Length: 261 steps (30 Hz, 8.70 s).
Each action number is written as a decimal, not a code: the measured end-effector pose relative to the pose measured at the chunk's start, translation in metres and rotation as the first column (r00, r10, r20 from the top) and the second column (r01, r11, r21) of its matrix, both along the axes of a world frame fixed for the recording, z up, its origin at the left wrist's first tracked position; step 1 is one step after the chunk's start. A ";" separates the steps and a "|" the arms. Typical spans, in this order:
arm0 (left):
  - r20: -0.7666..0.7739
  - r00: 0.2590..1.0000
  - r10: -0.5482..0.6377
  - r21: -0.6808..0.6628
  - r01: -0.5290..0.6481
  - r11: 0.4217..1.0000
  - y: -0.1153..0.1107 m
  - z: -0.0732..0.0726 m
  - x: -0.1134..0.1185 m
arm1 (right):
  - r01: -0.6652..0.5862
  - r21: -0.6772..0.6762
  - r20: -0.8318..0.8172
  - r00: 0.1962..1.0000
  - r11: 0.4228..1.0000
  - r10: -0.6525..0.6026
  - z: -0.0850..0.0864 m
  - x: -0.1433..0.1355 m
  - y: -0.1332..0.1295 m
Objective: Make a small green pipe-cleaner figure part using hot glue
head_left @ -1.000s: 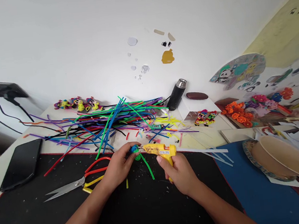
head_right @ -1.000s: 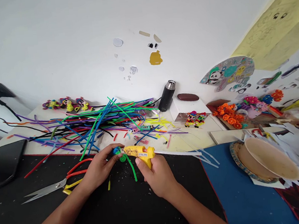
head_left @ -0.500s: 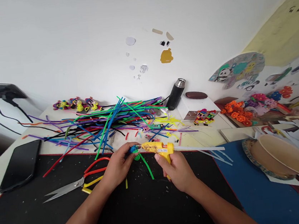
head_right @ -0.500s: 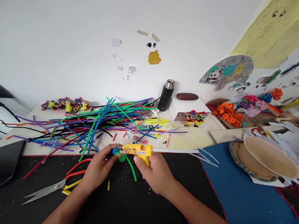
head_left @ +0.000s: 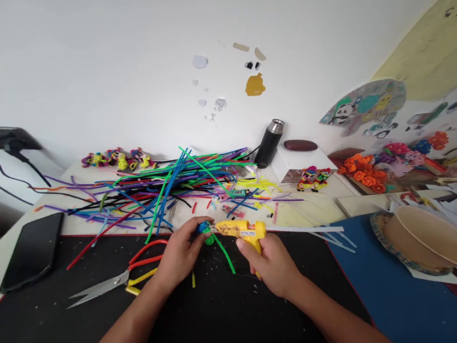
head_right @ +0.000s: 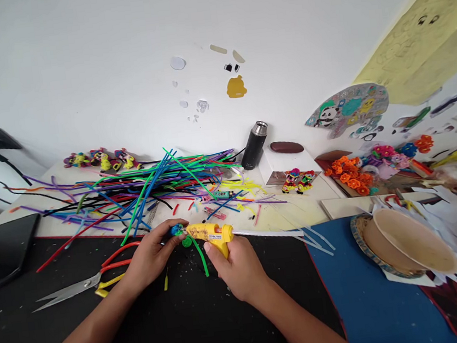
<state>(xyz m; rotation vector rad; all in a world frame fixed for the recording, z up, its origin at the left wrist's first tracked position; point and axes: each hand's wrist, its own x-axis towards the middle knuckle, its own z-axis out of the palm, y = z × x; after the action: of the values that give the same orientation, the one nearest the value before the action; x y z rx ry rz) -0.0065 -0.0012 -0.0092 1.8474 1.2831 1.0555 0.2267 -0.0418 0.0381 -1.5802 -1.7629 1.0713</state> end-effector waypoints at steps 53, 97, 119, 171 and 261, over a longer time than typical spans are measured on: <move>0.008 1.000 -0.025 -0.006 0.025 1.000 0.000 -0.007 0.000 | 0.025 0.009 0.044 0.999 1.000 -0.025 0.000 -0.002 0.003; 0.011 1.000 0.007 -0.017 -0.007 1.000 0.000 -0.004 0.000 | -0.017 0.022 0.099 0.995 1.000 0.015 0.004 -0.001 -0.004; 0.027 0.999 -0.021 -0.051 0.022 0.998 0.000 -0.007 -0.003 | 0.018 0.057 0.059 0.998 0.998 -0.021 -0.001 0.001 0.001; 0.218 0.962 0.163 -0.162 -0.129 0.978 0.004 0.000 -0.006 | 0.046 -0.358 -0.470 0.854 0.933 -0.222 -0.023 0.007 -0.011; 0.182 0.980 0.084 -0.079 -0.070 0.994 0.003 -0.002 -0.006 | -0.308 -0.072 0.689 0.672 0.949 0.270 -0.012 -0.065 0.049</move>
<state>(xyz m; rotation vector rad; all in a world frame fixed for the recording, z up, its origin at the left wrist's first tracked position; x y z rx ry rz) -0.0124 0.0014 -0.0110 1.6167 1.2735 1.1767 0.1620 0.0071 0.0263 -1.8566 -2.5906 0.5520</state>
